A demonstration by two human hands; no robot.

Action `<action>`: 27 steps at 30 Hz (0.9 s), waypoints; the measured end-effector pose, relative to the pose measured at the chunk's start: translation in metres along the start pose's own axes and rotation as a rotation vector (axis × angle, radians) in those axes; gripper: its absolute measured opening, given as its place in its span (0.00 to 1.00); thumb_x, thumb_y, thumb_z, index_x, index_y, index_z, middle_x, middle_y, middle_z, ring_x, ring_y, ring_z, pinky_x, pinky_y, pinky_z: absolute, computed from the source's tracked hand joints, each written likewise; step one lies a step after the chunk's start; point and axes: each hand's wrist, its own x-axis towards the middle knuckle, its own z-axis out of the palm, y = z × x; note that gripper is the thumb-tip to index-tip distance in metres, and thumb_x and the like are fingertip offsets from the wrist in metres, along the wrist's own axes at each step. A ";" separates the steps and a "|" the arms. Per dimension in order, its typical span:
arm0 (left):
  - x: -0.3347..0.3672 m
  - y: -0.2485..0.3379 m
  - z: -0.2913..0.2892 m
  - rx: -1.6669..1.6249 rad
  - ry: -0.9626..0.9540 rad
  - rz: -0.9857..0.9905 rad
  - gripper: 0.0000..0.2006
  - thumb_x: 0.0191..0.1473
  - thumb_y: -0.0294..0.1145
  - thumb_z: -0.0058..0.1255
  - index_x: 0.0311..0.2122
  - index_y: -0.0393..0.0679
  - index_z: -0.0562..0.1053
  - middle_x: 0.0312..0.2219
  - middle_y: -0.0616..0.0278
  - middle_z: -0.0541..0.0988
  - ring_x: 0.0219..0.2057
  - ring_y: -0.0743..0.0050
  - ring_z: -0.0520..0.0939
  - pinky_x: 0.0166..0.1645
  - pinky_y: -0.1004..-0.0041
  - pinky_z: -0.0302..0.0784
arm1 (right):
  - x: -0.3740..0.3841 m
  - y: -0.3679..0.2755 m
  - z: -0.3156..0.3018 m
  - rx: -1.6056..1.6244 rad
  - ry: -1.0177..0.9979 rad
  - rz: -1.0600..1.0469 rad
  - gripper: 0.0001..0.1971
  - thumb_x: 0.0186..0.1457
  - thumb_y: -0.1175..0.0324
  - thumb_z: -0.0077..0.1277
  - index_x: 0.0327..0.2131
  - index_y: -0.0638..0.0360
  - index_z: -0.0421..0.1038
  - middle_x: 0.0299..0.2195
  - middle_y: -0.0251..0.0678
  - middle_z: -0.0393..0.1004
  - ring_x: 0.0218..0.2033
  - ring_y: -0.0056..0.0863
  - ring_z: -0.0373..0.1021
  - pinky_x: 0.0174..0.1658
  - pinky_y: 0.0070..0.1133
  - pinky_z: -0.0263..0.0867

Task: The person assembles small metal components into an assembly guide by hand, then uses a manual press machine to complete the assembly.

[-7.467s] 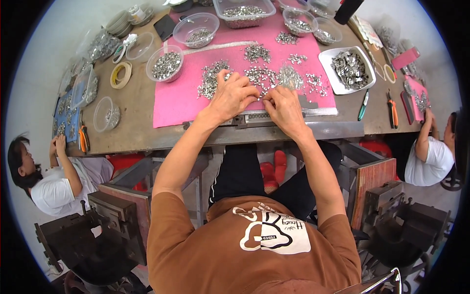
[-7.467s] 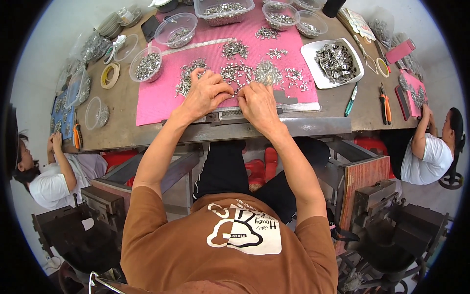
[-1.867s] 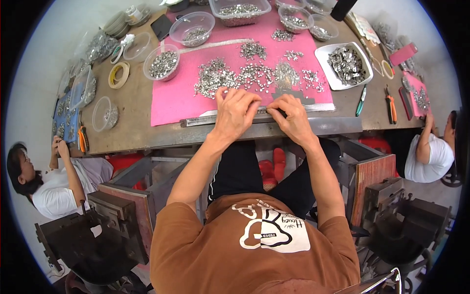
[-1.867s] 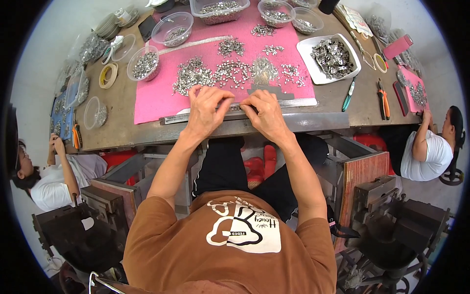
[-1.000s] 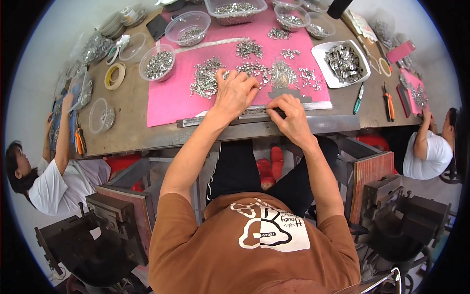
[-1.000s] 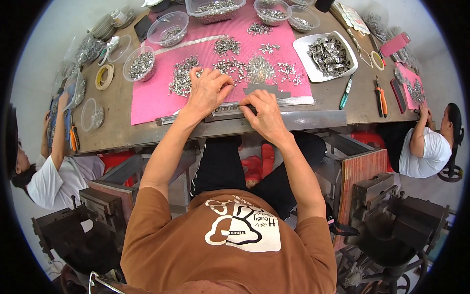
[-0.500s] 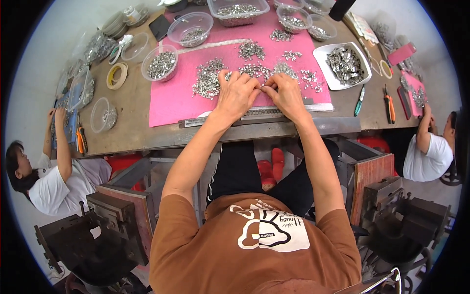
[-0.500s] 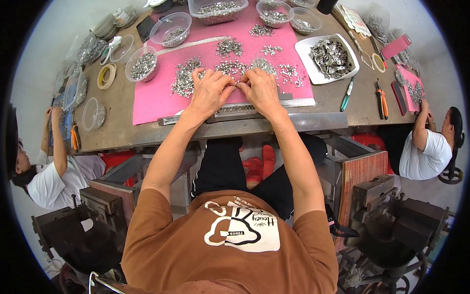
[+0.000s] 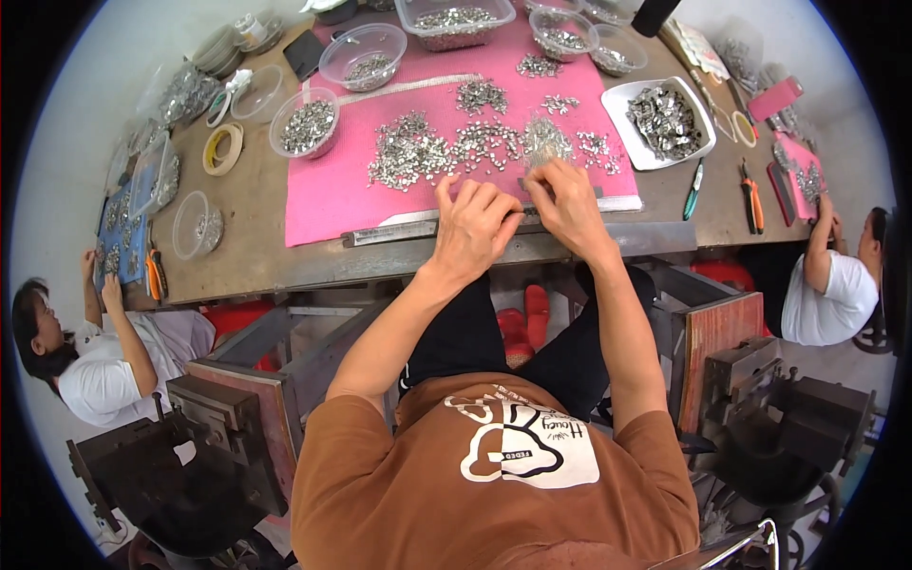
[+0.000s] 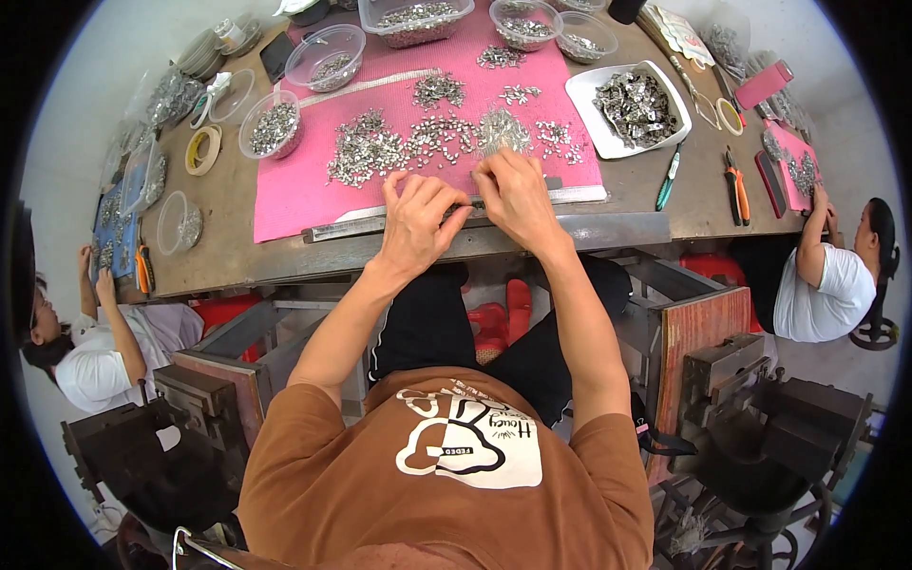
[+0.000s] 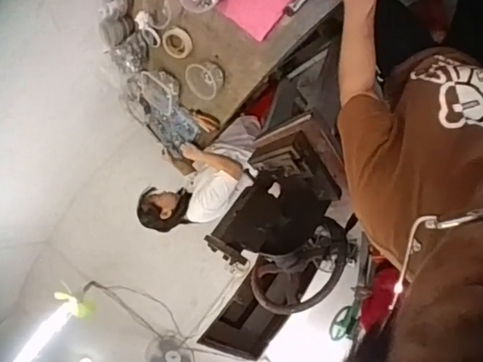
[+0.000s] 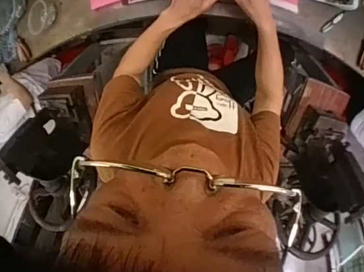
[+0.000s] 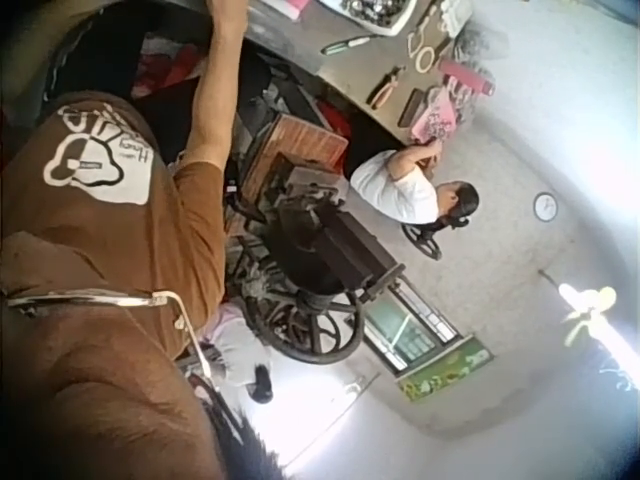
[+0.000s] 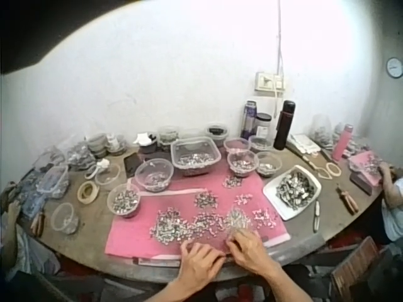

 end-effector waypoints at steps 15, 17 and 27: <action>0.007 -0.050 -0.012 0.151 -0.049 -0.115 0.14 0.61 0.35 0.53 0.51 0.49 0.79 0.51 0.64 0.80 0.58 0.51 0.72 0.65 0.33 0.47 | -0.020 -0.009 0.005 0.045 0.038 0.009 0.03 0.52 0.75 0.59 0.31 0.58 0.76 0.29 0.33 0.72 0.35 0.33 0.70 0.42 0.30 0.59; 0.007 -0.047 -0.015 0.130 -0.126 -0.098 0.13 0.61 0.35 0.54 0.49 0.49 0.80 0.52 0.64 0.80 0.60 0.50 0.70 0.65 0.30 0.44 | -0.008 -0.005 0.013 0.034 0.048 0.041 0.03 0.52 0.73 0.60 0.32 0.58 0.77 0.29 0.33 0.73 0.35 0.34 0.71 0.43 0.31 0.60; 0.024 -0.051 -0.002 0.141 0.026 -0.090 0.05 0.53 0.37 0.63 0.35 0.52 0.83 0.29 0.67 0.74 0.40 0.66 0.73 0.56 0.55 0.56 | 0.027 0.007 0.036 -0.139 -0.036 0.051 0.05 0.55 0.68 0.60 0.30 0.58 0.76 0.31 0.36 0.75 0.37 0.37 0.72 0.44 0.34 0.60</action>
